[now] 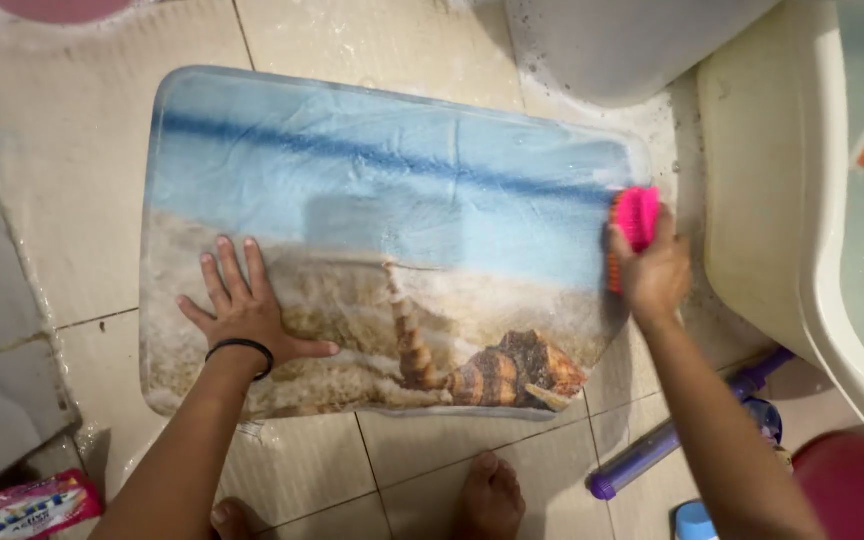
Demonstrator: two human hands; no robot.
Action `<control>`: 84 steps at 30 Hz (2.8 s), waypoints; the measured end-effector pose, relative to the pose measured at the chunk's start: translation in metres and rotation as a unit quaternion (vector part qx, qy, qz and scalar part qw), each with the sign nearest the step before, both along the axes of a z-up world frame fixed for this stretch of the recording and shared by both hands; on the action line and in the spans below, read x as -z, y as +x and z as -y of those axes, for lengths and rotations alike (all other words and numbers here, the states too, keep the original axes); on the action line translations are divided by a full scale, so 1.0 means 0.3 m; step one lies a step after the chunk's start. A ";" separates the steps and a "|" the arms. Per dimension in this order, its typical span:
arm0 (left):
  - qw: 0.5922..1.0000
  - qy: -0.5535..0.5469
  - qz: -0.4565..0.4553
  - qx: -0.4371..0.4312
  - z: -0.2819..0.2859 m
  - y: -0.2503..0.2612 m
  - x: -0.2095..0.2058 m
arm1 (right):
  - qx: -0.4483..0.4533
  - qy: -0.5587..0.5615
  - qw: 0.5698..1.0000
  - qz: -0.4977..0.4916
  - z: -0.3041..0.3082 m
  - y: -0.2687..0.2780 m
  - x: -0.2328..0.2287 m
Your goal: The person scrubs a beach-themed bath mat on the tiled floor using a pink brush and detergent. They rinse the mat with water from a blue scoop, wring it out, and continue scrubbing different sections to remove dirt.
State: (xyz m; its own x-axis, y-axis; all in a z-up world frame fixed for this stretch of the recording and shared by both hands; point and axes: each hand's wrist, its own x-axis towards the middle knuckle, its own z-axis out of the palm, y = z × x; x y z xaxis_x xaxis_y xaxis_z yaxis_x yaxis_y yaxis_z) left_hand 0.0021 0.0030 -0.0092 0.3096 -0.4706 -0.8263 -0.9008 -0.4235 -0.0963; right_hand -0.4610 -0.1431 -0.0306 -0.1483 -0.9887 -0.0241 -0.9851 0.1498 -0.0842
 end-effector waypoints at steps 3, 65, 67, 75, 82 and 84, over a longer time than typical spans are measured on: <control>1.000 -0.020 0.004 -0.007 -0.016 0.002 0.010 | 0.061 -0.033 0.962 0.264 -0.039 -0.110 0.037; 0.919 -0.353 0.078 -0.158 0.449 0.385 0.186 | 0.085 0.166 0.896 0.402 -0.002 0.010 -0.087; 0.928 -0.335 0.087 -0.138 0.445 0.353 0.205 | -0.020 0.148 0.939 0.311 -0.059 0.123 -0.160; 0.844 -0.525 0.079 -0.077 0.292 0.412 0.092 | -0.227 -0.088 0.955 0.166 0.008 0.341 -0.332; 0.770 -0.567 0.070 -0.285 0.195 0.355 0.076 | -0.179 -0.154 0.948 0.213 0.145 0.462 -0.306; 0.860 -0.487 0.061 -0.141 0.095 0.235 0.073 | -0.148 -0.110 0.951 0.248 0.081 0.516 -0.293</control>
State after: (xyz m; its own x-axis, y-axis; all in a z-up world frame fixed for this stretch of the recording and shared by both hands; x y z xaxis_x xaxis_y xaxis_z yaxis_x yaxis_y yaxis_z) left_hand 0.0725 -0.0256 -0.0312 0.5807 -0.8133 -0.0364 -0.7575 -0.5562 0.3419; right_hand -0.3060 -0.1673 0.0572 0.1124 -0.9746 0.1939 -0.8127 -0.2025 -0.5464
